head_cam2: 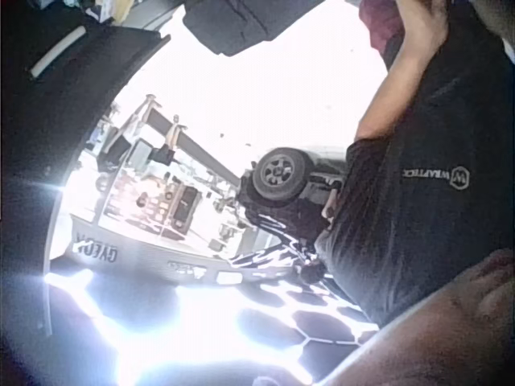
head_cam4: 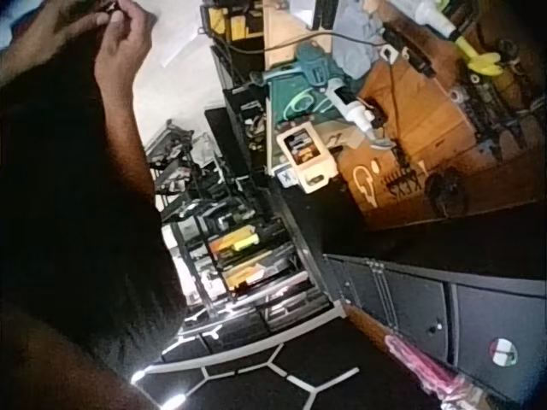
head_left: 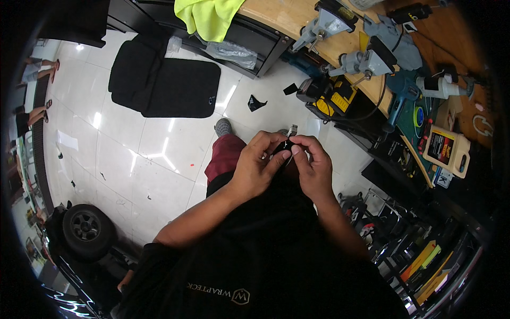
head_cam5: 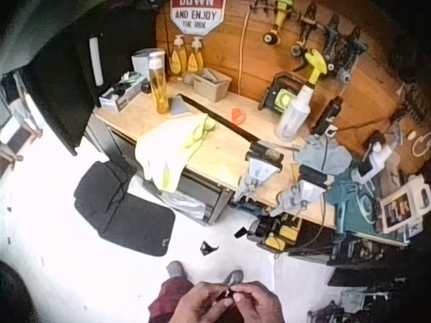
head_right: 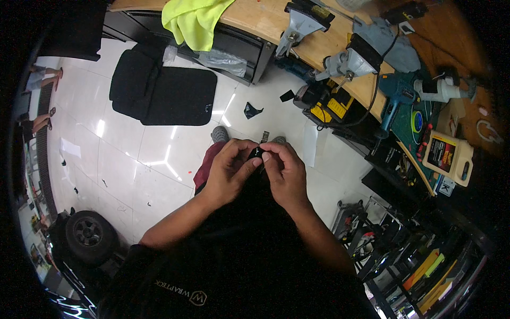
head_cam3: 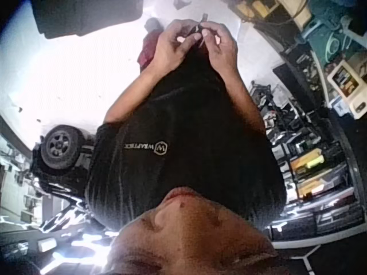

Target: The person uses a heat gun to warm a black vinyl strip clamped on a workbench, then smooths it with a yellow squeegee. They peel back the vinyl to inspect the surface and continue heating and pressing the material.

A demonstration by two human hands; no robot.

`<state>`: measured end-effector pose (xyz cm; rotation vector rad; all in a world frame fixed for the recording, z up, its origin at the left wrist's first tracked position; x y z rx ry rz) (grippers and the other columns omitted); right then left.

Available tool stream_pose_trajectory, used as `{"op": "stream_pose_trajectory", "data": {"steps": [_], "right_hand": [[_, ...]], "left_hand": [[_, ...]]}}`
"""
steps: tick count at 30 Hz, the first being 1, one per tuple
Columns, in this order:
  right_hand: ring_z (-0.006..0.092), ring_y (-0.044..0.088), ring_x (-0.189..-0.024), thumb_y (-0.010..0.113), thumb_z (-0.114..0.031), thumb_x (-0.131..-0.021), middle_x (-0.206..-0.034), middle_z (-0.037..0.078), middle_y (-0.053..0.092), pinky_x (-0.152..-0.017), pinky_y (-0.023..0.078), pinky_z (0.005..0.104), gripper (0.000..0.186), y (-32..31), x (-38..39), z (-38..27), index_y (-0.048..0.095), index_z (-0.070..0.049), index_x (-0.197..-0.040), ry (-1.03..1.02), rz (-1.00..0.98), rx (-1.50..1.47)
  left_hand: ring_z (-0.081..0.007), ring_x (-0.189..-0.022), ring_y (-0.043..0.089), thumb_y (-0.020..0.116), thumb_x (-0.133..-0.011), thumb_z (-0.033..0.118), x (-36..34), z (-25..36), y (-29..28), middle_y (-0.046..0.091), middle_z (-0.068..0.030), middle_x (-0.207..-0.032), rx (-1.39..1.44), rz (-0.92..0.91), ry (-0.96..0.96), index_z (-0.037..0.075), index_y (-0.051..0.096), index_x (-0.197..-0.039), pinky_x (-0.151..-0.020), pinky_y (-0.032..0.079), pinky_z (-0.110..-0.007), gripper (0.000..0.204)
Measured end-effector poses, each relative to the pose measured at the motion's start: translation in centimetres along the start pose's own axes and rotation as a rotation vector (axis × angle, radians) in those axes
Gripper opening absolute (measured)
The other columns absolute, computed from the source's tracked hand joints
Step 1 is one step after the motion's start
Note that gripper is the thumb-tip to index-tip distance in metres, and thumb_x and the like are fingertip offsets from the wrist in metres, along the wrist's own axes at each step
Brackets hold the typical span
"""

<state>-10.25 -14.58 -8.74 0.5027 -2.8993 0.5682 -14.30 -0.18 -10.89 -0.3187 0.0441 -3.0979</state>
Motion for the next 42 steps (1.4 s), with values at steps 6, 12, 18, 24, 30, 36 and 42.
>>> {"op": "stream_pose_trajectory", "data": {"steps": [6,12,18,24,30,36,42], "right_hand": [[0.015,0.059,-0.082,0.058,-0.008,-0.094,-0.093,0.009,0.062,-0.074,0.047,0.027,0.016,0.0,-0.1,-0.1,0.061,0.0,-0.107,0.037,-0.058,0.001],[0.0104,0.057,-0.082,0.059,-0.009,-0.094,-0.093,0.005,0.061,-0.073,0.047,0.0249,0.016,0.1,0.4,0.7,0.059,-0.002,-0.108,0.13,0.07,-0.159],[0.008,0.055,-0.081,0.061,-0.01,-0.094,-0.097,0.004,0.059,-0.071,0.046,0.0235,0.019,0.6,1.1,1.7,0.058,-0.001,-0.11,0.101,0.128,-0.299],[0.0145,0.059,-0.079,0.061,-0.012,-0.093,-0.097,0.008,0.06,-0.07,0.048,0.0272,0.02,-0.2,0.1,1.9,0.058,-0.002,-0.109,0.094,0.004,-0.121],[0.0174,0.061,-0.079,0.061,-0.011,-0.091,-0.096,0.009,0.062,-0.068,0.049,0.0293,0.018,-0.3,-0.6,2.0,0.059,-0.002,-0.107,0.09,-0.054,-0.174],[0.0212,0.065,-0.084,0.061,-0.012,-0.091,-0.096,0.009,0.065,-0.071,0.05,0.0323,0.021,-0.2,-0.7,2.2,0.06,-0.003,-0.11,0.03,-0.043,-0.107],[0.0222,0.066,-0.086,0.06,-0.018,-0.092,-0.097,0.011,0.067,-0.074,0.051,0.0343,0.024,0.1,-1.5,3.2,0.061,-0.003,-0.11,0.113,-0.14,-0.097]], "left_hand": [[-0.0116,-0.097,0.055,0.067,-0.09,0.008,-0.4,-1.0,0.0,0.056,-0.0045,-0.1,0.197,-0.105,-0.119,0.0,0.058,-0.11,-0.085,0.046,-0.027,0.023],[-0.014,-0.082,0.054,0.069,-0.088,0.01,-1.2,-0.9,0.2,0.058,-0.0072,-0.091,0.201,-0.03,-0.036,0.0,0.06,-0.106,-0.074,0.045,-0.028,0.023],[-0.0102,-0.083,0.056,0.069,-0.088,0.006,-1.1,-0.2,-0.1,0.058,-0.0035,-0.092,0.111,0.045,-0.013,0.001,0.059,-0.106,-0.073,0.046,-0.025,0.022],[-0.0069,-0.081,0.057,0.068,-0.09,0.006,-1.5,0.5,-0.4,0.058,-0.0019,-0.092,0.172,-0.051,-0.145,0.0,0.059,-0.103,-0.068,0.046,-0.021,0.017],[-0.0034,-0.075,0.054,0.066,-0.091,0.006,-1.8,0.8,-0.6,0.059,0.0013,-0.087,0.246,-0.095,-0.33,0.0,0.059,-0.102,-0.065,0.043,-0.018,0.015],[-0.0032,-0.071,0.05,0.067,-0.091,0.008,-1.9,-0.2,-0.5,0.059,0.0024,-0.085,0.219,-0.109,-0.345,0.0,0.058,-0.105,-0.064,0.042,-0.019,0.019],[-0.0062,-0.074,0.05,0.068,-0.09,0.008,-1.7,0.3,-0.5,0.055,0.0,-0.085,0.012,0.025,-0.094,0.003,0.06,-0.11,-0.067,0.042,-0.021,0.022]]}}
Point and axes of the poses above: each hand's wrist, its own x-axis away from the middle knuckle, its own y-axis out of the palm, z = x × y, the point moved 4 cm from there along -x, towards the middle knuckle
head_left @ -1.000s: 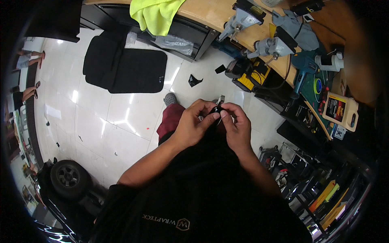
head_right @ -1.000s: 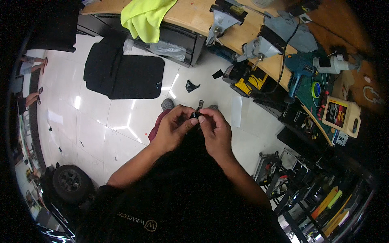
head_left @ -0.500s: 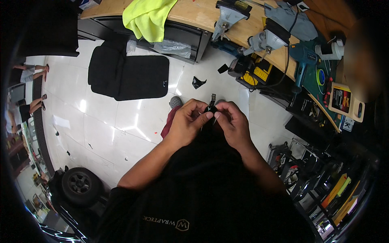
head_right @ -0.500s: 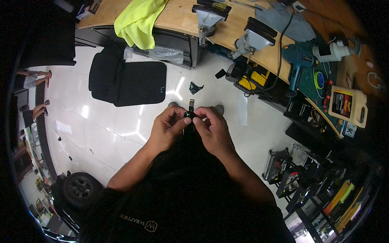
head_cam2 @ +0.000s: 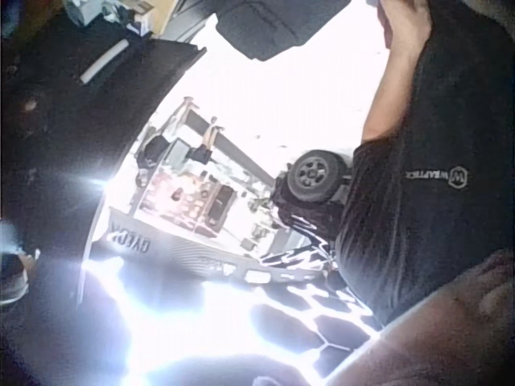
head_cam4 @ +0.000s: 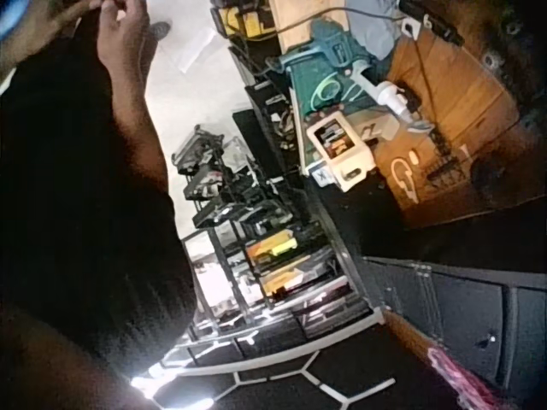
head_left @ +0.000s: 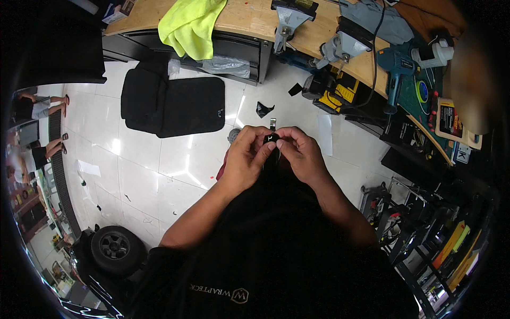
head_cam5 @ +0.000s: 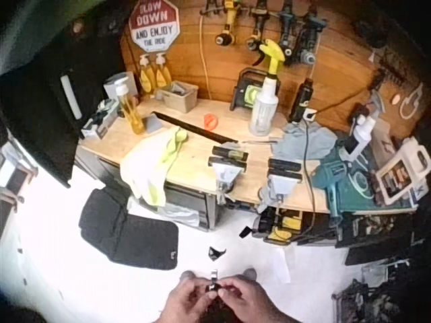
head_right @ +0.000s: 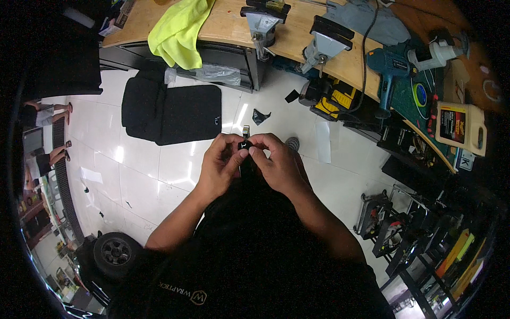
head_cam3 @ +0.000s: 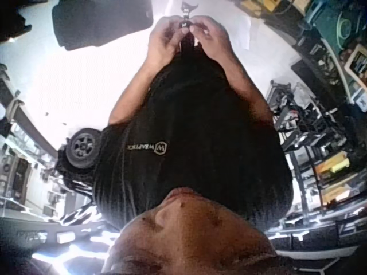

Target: The person uses a heat gun to warm a black vinyl strip clamped on a workbench, then smooths it with a yellow squeegee. They peel back the vinyl to inspect the surface and continue heating and pressing the material.

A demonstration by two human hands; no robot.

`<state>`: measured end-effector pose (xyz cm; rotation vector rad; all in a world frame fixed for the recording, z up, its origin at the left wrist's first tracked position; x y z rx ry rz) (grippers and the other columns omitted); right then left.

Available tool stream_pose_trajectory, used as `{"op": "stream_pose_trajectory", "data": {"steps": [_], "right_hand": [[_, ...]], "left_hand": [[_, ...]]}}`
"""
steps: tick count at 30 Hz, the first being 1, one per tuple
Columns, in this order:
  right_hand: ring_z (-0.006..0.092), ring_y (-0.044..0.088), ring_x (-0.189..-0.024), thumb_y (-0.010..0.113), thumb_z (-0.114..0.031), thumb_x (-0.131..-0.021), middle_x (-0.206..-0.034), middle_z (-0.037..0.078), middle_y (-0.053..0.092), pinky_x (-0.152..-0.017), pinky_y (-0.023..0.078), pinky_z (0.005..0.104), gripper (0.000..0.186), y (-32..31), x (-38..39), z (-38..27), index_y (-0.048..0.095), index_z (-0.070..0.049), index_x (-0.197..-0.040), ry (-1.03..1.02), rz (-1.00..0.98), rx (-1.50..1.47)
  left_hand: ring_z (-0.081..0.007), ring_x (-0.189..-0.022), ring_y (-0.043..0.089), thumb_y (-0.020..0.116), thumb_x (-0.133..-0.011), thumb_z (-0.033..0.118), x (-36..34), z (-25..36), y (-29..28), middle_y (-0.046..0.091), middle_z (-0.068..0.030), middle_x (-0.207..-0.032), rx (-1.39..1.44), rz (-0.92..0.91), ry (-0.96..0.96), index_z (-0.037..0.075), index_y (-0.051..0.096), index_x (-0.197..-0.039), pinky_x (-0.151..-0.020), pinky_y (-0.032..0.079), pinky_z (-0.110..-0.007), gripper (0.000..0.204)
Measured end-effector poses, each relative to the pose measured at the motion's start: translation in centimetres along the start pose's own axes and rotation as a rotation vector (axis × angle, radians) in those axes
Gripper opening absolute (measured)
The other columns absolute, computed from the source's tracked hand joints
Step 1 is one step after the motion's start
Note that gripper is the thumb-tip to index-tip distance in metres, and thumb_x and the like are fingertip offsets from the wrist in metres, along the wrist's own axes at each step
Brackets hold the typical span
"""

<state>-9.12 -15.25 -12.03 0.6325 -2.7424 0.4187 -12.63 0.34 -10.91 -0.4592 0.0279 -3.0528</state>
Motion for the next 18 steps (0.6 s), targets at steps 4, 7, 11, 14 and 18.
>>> {"op": "stream_pose_trajectory", "data": {"steps": [4,7,11,14,18], "right_hand": [[0.0219,0.065,-0.086,0.059,-0.019,-0.093,-0.096,0.011,0.067,-0.074,0.05,0.0339,0.024,0.1,-0.7,0.7,0.061,-0.002,-0.109,0.047,-0.051,-0.021],[0.0215,0.064,-0.085,0.059,-0.019,-0.093,-0.096,0.011,0.066,-0.074,0.05,0.0334,0.024,0.3,-1.2,0.4,0.06,-0.002,-0.109,0.052,-0.111,-0.043],[0.0213,0.063,-0.085,0.058,-0.018,-0.093,-0.096,0.012,0.066,-0.074,0.05,0.0332,0.023,0.6,-1.4,-0.2,0.059,-0.001,-0.109,0.003,-0.126,-0.015],[0.0124,0.058,-0.088,0.058,-0.008,-0.092,-0.094,0.005,0.063,-0.08,0.048,0.0279,0.018,0.5,-1.6,-0.2,0.06,-0.001,-0.109,-0.02,-0.122,-0.043],[0.0166,0.06,-0.087,0.059,-0.002,-0.088,-0.094,0.008,0.063,-0.082,0.048,0.03,0.022,0.6,-0.4,-2.1,0.06,-0.002,-0.111,-0.218,0.039,0.025]], "left_hand": [[-0.0045,-0.073,0.052,0.066,-0.092,0.013,-0.4,0.8,-0.4,0.057,-0.0005,-0.088,0.031,-0.11,-0.215,0.002,0.059,-0.11,-0.06,0.042,-0.018,0.022],[-0.005,-0.079,0.05,0.066,-0.092,0.016,-0.8,-0.2,-0.7,0.057,0.0006,-0.087,0.004,-0.105,-0.088,0.002,0.059,-0.11,-0.069,0.042,-0.02,0.024],[-0.0056,-0.081,0.049,0.067,-0.092,0.017,-0.8,-0.1,-1.0,0.057,0.0015,-0.087,-0.017,-0.115,-0.024,0.002,0.06,-0.11,-0.074,0.041,-0.022,0.024],[-0.0068,-0.083,0.05,0.066,-0.092,0.016,-1.0,0.3,-1.1,0.058,0.0006,-0.088,0.011,-0.125,-0.058,0.001,0.06,-0.109,-0.076,0.042,-0.022,0.023],[-0.0069,-0.081,0.052,0.066,-0.092,0.014,-1.0,0.8,-0.7,0.06,-0.0004,-0.089,0.056,-0.131,-0.105,0.0,0.06,-0.108,-0.074,0.043,-0.023,0.022]]}}
Point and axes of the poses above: each hand's wrist, its own x-axis away from the middle knuckle, its own y-axis out of the palm, z = x × y, the point moved 4 cm from there along -x, towards the middle knuckle
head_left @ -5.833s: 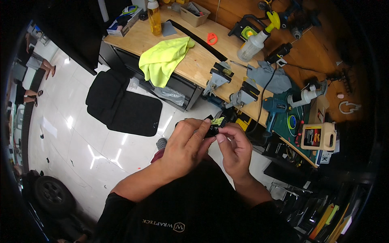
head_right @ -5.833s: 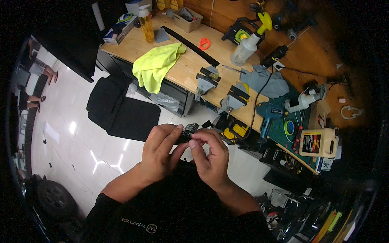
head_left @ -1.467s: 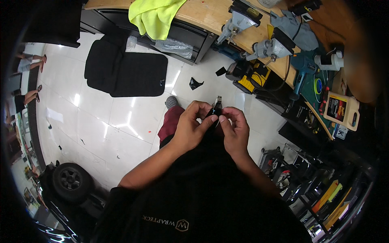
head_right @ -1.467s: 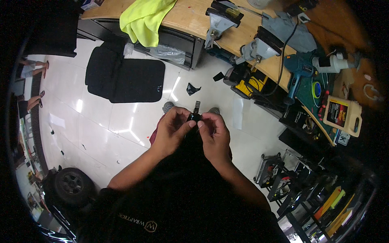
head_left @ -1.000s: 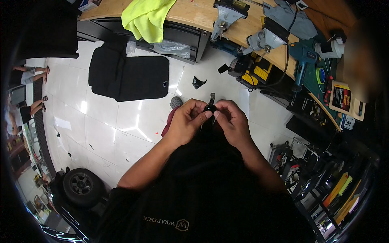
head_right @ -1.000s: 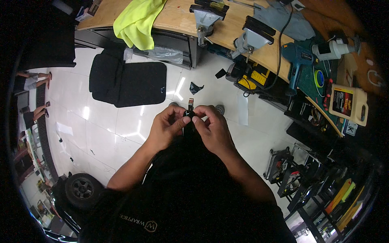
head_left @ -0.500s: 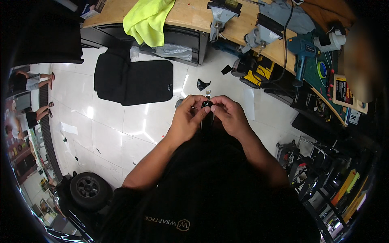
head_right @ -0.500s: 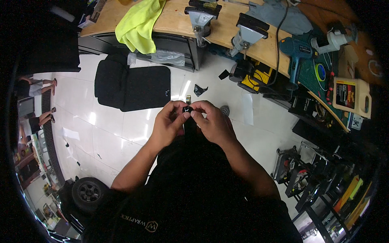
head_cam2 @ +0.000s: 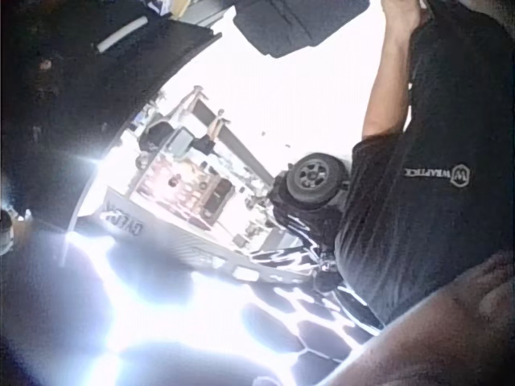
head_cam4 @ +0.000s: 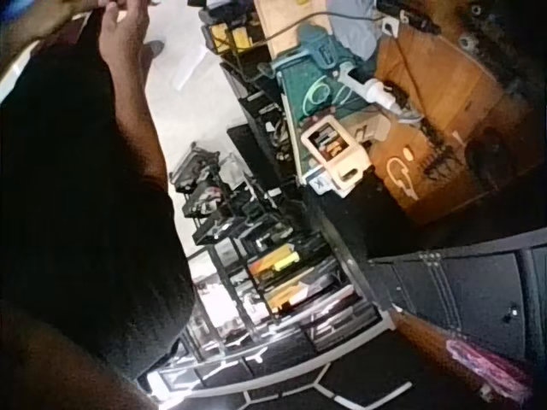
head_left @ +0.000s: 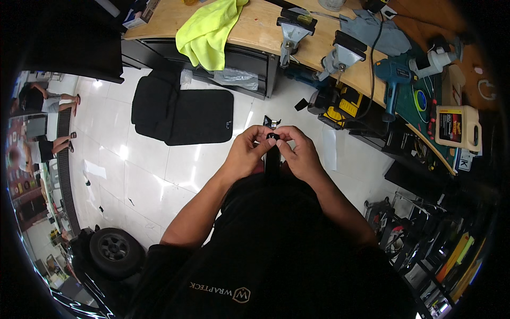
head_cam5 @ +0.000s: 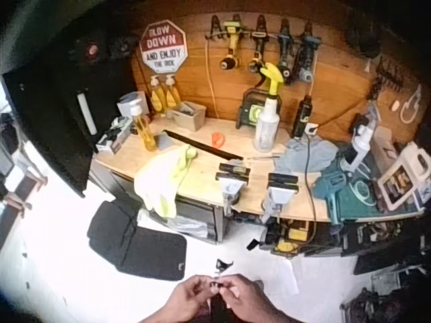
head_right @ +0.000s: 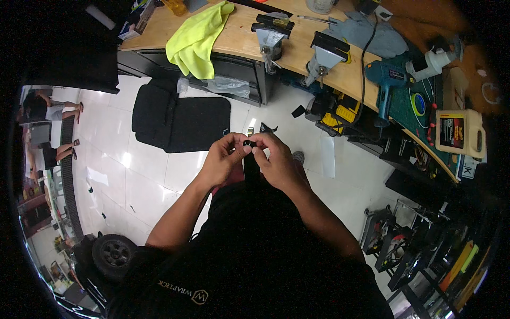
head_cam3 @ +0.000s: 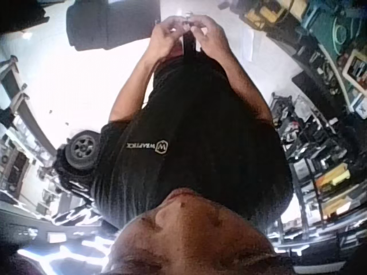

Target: The person uses a heat gun to warm a black vinyl strip clamped on a workbench, then smooths it with a yellow squeegee. They peel back the vinyl to inspect the surface and continue heating and pressing the material.

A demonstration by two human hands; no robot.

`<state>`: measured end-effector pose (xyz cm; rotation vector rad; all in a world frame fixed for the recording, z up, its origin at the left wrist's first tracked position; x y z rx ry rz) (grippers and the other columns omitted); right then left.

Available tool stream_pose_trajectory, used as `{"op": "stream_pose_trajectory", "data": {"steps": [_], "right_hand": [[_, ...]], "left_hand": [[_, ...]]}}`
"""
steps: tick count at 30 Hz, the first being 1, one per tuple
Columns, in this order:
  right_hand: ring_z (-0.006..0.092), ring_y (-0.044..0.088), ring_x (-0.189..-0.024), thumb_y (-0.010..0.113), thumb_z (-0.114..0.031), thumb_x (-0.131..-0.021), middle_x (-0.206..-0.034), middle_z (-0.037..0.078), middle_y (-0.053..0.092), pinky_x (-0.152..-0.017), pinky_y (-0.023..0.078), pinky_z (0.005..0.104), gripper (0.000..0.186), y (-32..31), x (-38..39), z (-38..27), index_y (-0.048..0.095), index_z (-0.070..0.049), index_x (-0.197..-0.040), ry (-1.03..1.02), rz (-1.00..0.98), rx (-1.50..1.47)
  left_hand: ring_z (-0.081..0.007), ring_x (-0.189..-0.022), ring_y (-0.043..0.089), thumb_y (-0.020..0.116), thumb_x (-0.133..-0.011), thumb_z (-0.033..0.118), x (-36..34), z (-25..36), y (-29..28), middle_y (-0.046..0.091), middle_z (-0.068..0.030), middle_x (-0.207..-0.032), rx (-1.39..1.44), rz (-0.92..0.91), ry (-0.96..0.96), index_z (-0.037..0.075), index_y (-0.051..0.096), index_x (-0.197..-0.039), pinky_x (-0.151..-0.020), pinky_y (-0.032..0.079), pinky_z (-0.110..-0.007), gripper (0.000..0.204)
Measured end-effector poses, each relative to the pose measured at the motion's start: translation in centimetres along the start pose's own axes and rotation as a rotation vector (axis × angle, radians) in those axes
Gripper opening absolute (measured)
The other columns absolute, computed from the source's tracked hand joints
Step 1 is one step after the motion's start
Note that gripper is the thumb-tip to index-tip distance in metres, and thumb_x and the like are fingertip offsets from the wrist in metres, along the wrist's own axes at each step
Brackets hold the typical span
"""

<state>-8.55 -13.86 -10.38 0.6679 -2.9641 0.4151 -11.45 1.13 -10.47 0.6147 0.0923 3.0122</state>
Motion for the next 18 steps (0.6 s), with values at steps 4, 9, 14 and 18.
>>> {"op": "stream_pose_trajectory", "data": {"steps": [4,9,14,18], "right_hand": [[0.0258,0.064,-0.083,0.06,-0.005,-0.088,-0.091,0.013,0.063,-0.076,0.051,0.0367,0.023,-0.8,-0.1,-0.8,0.059,-0.003,-0.111,-0.116,-0.068,0.182],[0.0278,0.065,-0.082,0.06,-0.006,-0.087,-0.088,0.014,0.065,-0.074,0.051,0.0383,0.02,-0.5,0.2,-0.5,0.06,-0.003,-0.107,-0.067,-0.09,0.137],[0.0283,0.066,-0.082,0.059,-0.008,-0.088,-0.089,0.015,0.066,-0.075,0.051,0.0386,0.019,-0.8,-0.2,-0.6,0.06,-0.001,-0.106,-0.044,-0.111,0.103],[0.0258,0.066,-0.084,0.059,-0.009,-0.089,-0.09,0.014,0.066,-0.076,0.051,0.0371,0.021,-0.8,0.0,-0.2,0.06,-0.001,-0.108,-0.043,-0.114,0.078]], "left_hand": [[-0.0061,-0.078,0.052,0.067,-0.092,0.014,0.3,0.2,0.2,0.061,-0.0005,-0.09,0.028,-0.037,0.005,0.0,0.06,-0.107,-0.072,0.043,-0.022,0.022],[-0.006,-0.079,0.053,0.069,-0.09,0.013,0.6,-0.8,0.0,0.061,-0.0005,-0.09,0.117,-0.042,-0.058,0.001,0.059,-0.105,-0.073,0.044,-0.022,0.021],[-0.0055,-0.081,0.051,0.069,-0.09,0.013,0.8,-0.8,0.2,0.057,0.0014,-0.086,-0.017,0.028,0.054,0.002,0.058,-0.104,-0.073,0.043,-0.021,0.021],[-0.0062,-0.081,0.049,0.07,-0.09,0.014,1.3,-0.3,0.6,0.056,0.0017,-0.087,-0.094,0.049,0.074,0.002,0.057,-0.107,-0.073,0.043,-0.022,0.025]]}}
Point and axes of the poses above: each hand's wrist, its own x-axis away from the middle knuckle, its own y-axis out of the palm, z = x × y, the point moved 4 cm from there along -x, towards the middle knuckle
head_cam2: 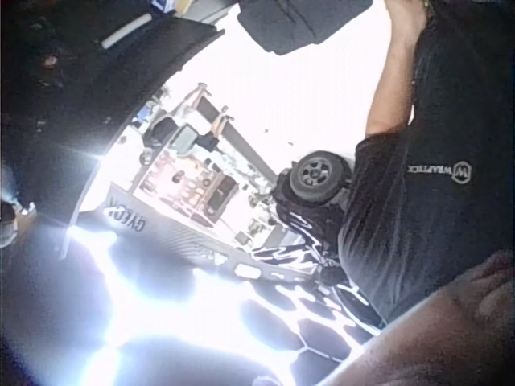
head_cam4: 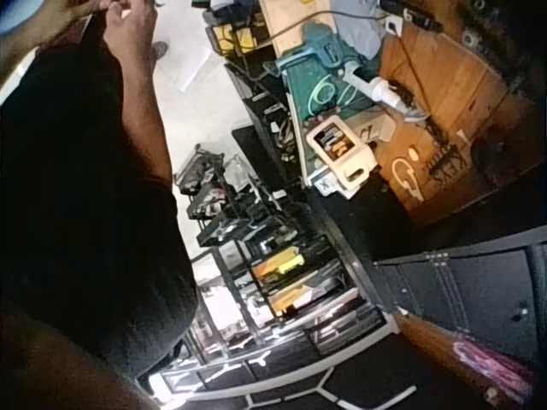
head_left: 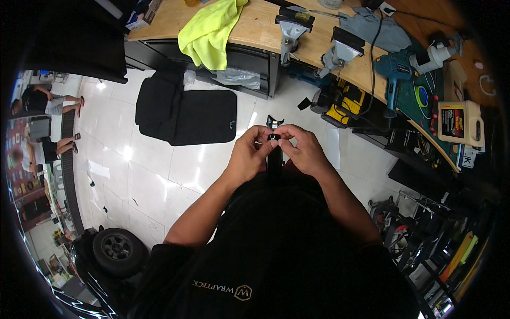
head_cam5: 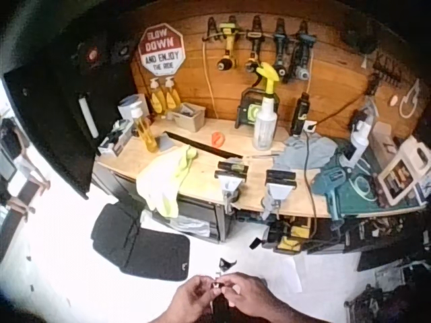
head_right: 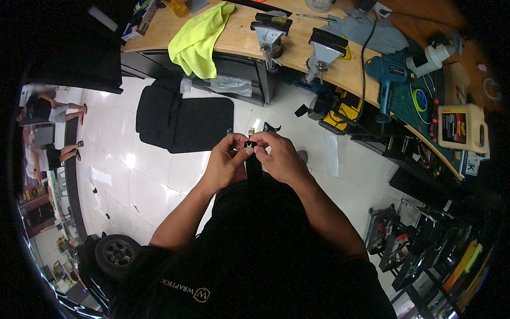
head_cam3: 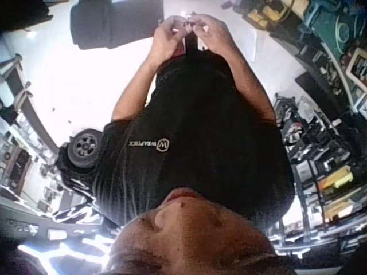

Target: The person uses a heat gun to warm a black vinyl strip clamped on a workbench, then smooths it with a yellow squeegee. They peel back the vinyl to inspect the surface and continue heating and pressing the material.

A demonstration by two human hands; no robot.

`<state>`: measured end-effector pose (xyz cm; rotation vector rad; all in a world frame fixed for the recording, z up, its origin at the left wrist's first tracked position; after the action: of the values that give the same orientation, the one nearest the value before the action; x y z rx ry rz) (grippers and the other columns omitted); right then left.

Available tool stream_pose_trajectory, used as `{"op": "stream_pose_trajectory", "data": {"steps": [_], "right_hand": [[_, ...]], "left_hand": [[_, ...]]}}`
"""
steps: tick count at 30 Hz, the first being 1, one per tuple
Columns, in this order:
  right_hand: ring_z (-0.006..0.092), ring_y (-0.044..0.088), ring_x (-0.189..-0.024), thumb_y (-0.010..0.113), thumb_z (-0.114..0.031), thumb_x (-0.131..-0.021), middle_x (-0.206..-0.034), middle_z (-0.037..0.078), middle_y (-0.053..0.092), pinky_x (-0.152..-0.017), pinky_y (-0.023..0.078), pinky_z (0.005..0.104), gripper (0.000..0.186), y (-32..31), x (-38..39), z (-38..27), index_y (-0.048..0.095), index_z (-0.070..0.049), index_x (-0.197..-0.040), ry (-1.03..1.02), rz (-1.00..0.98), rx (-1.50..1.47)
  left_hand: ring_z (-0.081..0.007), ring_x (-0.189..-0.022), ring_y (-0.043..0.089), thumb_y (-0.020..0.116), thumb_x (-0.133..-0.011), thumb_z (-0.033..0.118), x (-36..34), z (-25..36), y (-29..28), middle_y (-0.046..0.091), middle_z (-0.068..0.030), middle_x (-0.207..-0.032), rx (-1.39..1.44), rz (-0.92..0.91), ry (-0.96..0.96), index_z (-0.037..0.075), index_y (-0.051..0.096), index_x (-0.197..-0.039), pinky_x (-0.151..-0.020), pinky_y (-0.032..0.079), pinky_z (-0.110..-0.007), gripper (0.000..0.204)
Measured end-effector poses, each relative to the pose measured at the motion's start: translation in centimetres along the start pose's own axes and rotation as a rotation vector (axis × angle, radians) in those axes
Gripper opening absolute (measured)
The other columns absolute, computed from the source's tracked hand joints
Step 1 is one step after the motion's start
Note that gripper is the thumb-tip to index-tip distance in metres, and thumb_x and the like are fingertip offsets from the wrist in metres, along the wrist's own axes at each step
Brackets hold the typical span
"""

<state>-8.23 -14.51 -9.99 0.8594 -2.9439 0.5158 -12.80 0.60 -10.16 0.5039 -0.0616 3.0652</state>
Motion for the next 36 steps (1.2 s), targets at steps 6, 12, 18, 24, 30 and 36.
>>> {"op": "stream_pose_trajectory", "data": {"steps": [6,12,18,24,30,36], "right_hand": [[0.0187,0.064,-0.089,0.06,-0.011,-0.091,-0.093,0.01,0.067,-0.081,0.05,0.0329,0.025,0.8,0.2,1.2,0.06,-0.001,-0.114,0.097,0.027,-0.242],[0.0176,0.061,-0.095,0.061,-0.008,-0.089,-0.101,0.01,0.064,-0.087,0.048,0.0312,0.032,-0.1,0.9,-2.2,0.057,-0.001,-0.12,0.049,0.074,-0.312],[0.0196,0.055,-0.108,0.061,-0.004,-0.09,-0.116,0.013,0.055,-0.099,0.042,0.033,0.034,-4.2,0.4,-8.2,0.053,0.003,-0.122,-0.246,0.149,-0.398],[0.0213,0.055,-0.107,0.06,-0.007,-0.09,-0.115,0.015,0.055,-0.096,0.042,0.0325,0.032,-6.0,-0.3,-12.8,0.056,0.004,-0.119,-0.417,0.14,-0.305],[0.0209,0.058,-0.101,0.06,-0.007,-0.089,-0.112,0.015,0.058,-0.09,0.046,0.0327,0.03,-6.3,-1.0,-14.6,0.058,0.003,-0.118,-0.494,0.119,-0.253],[0.0175,0.057,-0.098,0.059,0.001,-0.088,-0.105,0.013,0.059,-0.086,0.045,0.0282,0.026,-6.3,-1.2,-15.7,0.06,0.003,-0.114,-0.474,0.02,-0.186]], "left_hand": [[-0.0089,-0.08,0.054,0.07,-0.089,0.013,0.4,0.2,-0.1,0.061,-0.0034,-0.091,-0.013,0.052,-0.028,-0.001,0.056,-0.113,-0.073,0.046,-0.024,0.032],[-0.0106,-0.084,0.057,0.071,-0.087,0.01,2.3,2.8,0.7,0.061,-0.0063,-0.098,-0.104,0.17,0.116,0.0,0.05,-0.123,-0.072,0.049,-0.025,0.043],[-0.0152,-0.097,0.059,0.077,-0.08,0.007,2.5,10.9,-1.7,0.062,-0.0101,-0.106,-0.271,0.193,0.471,-0.001,0.056,-0.119,-0.087,0.045,-0.028,0.045],[-0.0192,-0.096,0.061,0.076,-0.079,0.006,3.7,14.6,-2.6,0.064,-0.0134,-0.103,-0.271,0.154,0.616,-0.001,0.057,-0.117,-0.086,0.046,-0.03,0.043],[-0.0273,-0.098,0.065,0.07,-0.082,0.003,3.9,15.5,-2.5,0.063,-0.0176,-0.111,-0.307,0.085,0.686,0.001,0.056,-0.125,-0.085,0.049,-0.032,0.045],[-0.0216,-0.113,0.058,0.063,-0.086,0.001,3.1,14.5,-3.0,0.061,-0.0169,-0.124,-0.052,-0.145,0.516,0.0,0.047,-0.138,-0.098,0.042,-0.031,0.055]]}}
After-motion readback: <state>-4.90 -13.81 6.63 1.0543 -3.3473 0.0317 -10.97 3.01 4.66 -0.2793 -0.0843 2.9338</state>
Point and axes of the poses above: each hand's wrist, its own x-axis away from the middle knuckle, its own y-axis out of the palm, z = x × y, the point moved 4 cm from there along -x, towards the middle knuckle
